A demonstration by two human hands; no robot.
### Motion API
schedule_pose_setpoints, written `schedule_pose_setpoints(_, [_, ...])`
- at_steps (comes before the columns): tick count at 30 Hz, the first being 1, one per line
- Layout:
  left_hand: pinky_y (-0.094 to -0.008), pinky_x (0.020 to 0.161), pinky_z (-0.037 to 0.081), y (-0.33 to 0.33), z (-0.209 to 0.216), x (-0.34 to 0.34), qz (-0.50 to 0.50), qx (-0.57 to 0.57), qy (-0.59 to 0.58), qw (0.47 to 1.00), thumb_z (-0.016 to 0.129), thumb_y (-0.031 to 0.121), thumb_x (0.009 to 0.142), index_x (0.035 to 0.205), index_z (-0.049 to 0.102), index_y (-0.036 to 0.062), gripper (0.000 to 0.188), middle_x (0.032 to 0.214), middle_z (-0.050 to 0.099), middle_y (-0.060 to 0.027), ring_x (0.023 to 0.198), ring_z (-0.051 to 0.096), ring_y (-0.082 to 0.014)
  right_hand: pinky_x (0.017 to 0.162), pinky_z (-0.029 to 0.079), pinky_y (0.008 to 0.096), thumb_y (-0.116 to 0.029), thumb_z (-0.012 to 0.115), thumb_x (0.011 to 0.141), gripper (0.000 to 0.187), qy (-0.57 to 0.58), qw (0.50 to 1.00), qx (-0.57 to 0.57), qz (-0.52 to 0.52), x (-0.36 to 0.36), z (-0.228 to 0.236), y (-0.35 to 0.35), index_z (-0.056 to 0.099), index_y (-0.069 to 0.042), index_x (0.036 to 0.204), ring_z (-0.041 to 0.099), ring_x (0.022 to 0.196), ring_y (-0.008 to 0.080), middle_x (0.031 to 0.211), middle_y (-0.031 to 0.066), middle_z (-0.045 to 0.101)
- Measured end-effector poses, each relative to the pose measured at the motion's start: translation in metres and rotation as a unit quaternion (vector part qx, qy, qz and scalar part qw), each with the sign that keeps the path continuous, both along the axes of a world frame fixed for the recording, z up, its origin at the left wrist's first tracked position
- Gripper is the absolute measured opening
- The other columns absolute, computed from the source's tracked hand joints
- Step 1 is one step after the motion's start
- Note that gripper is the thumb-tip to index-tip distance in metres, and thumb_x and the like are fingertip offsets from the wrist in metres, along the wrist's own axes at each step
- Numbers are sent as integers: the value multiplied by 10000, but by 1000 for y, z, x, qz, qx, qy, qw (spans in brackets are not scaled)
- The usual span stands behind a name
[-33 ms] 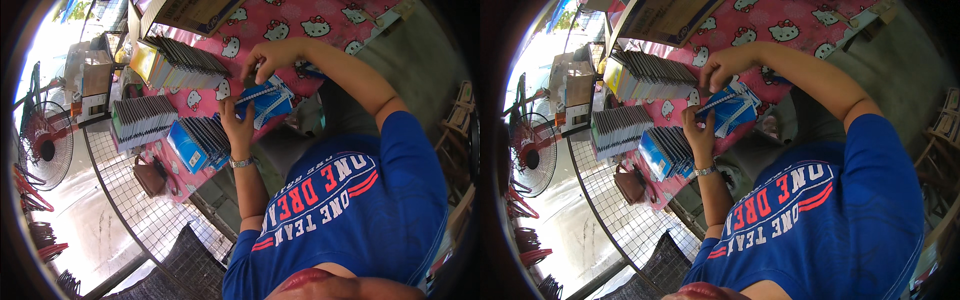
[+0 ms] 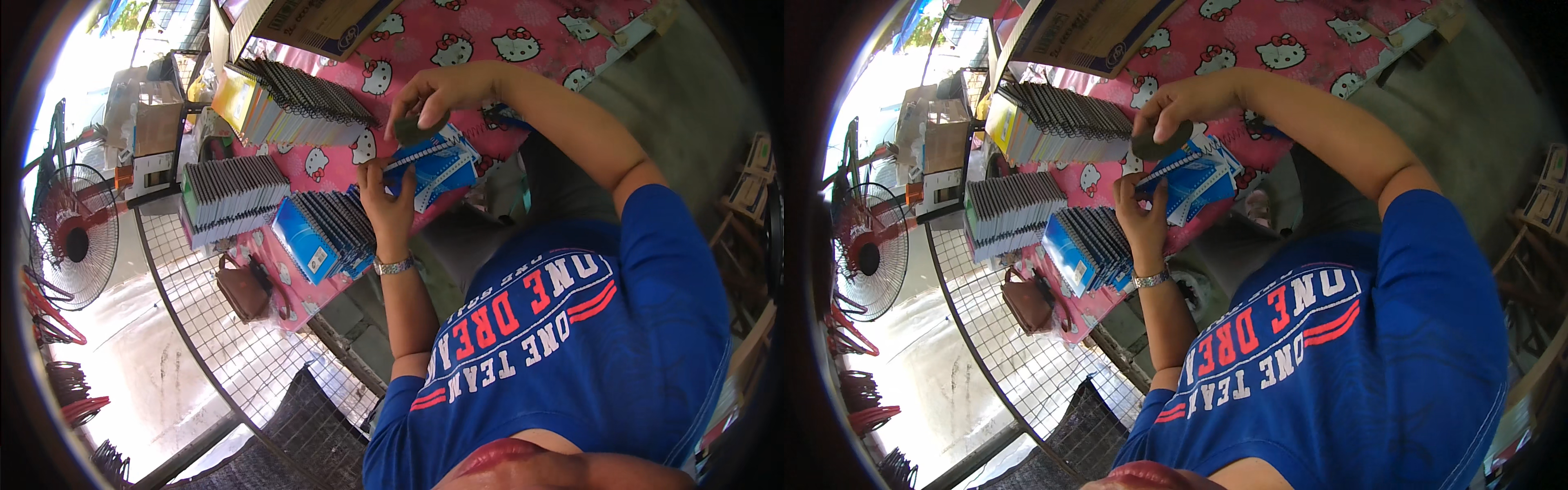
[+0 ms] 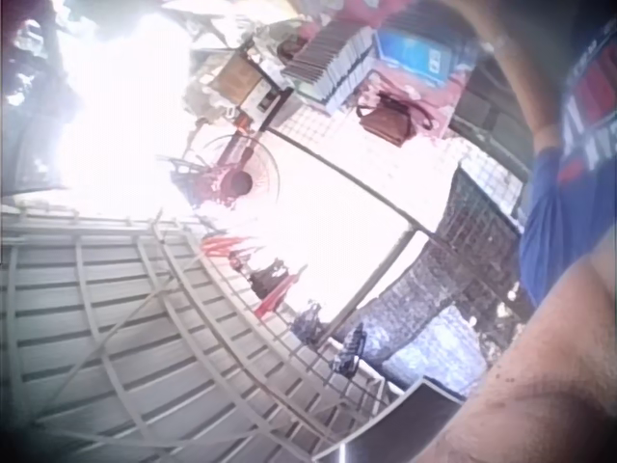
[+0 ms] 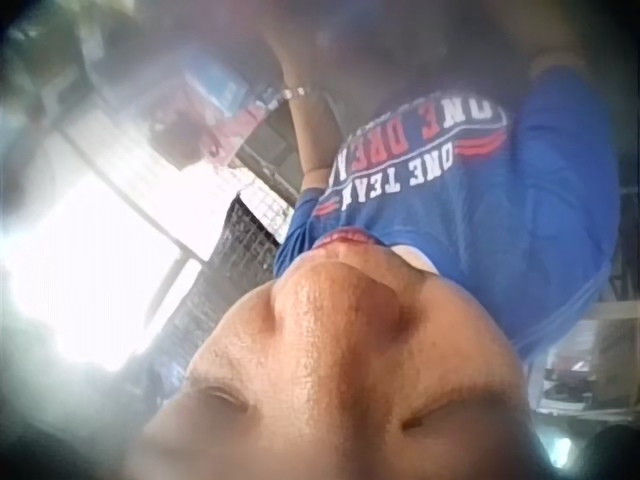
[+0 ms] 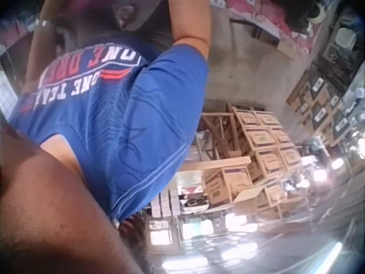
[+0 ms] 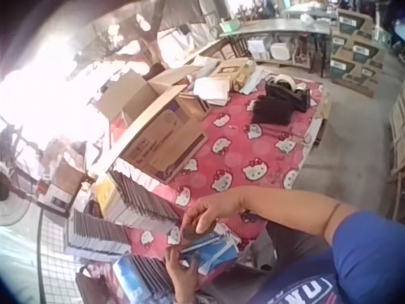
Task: The person trims a blue notebook with small cutters and places it onto a stack.
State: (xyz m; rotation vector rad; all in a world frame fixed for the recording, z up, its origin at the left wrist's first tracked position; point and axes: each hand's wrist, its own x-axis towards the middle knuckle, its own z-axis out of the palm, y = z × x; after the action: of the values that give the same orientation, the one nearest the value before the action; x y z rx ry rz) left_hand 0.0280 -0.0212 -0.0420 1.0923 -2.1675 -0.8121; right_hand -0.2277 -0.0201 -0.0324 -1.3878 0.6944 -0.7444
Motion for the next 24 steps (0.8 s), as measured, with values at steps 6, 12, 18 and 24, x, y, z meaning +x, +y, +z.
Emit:
schedule_pose_setpoints(6, [-332,673,496,-1,-1,-2,-15,-1,20,1000,756,46,769,1029,598,12,306,969,584,-112,833,599,-242,898,492,304,-227,751,731,488,-7,1000,-6,-5,4,0,-3,680,-8,1161,640,1019,166,1122,94,691])
schedule_pose_setpoints(12, [-330,682,505,-4,-5,0,-19,11,15,1000,759,39,768,1040,600,7,316,978,596,-113,820,612,-237,889,493,320,-269,762,741,466,-17,1000,-10,14,8,-4,-7,697,-29,1134,637,1010,170,1128,92,679])
schedule_pose_setpoints(18, [-275,643,492,-8,-9,5,-2,22,31,999,754,41,801,1049,599,-9,297,927,614,-91,746,625,-167,997,439,450,-242,764,721,422,501,832,-147,-190,-18,-24,-12,714,-126,1124,561,1163,283,1135,75,662])
schedule_pose_setpoints(24, [-232,683,503,-1,-9,2,40,129,123,983,654,70,936,1085,578,-41,200,921,647,-72,764,662,-133,1140,303,524,-302,739,804,722,491,694,-295,-436,-73,-101,44,438,-182,1449,291,1434,363,1514,102,398])
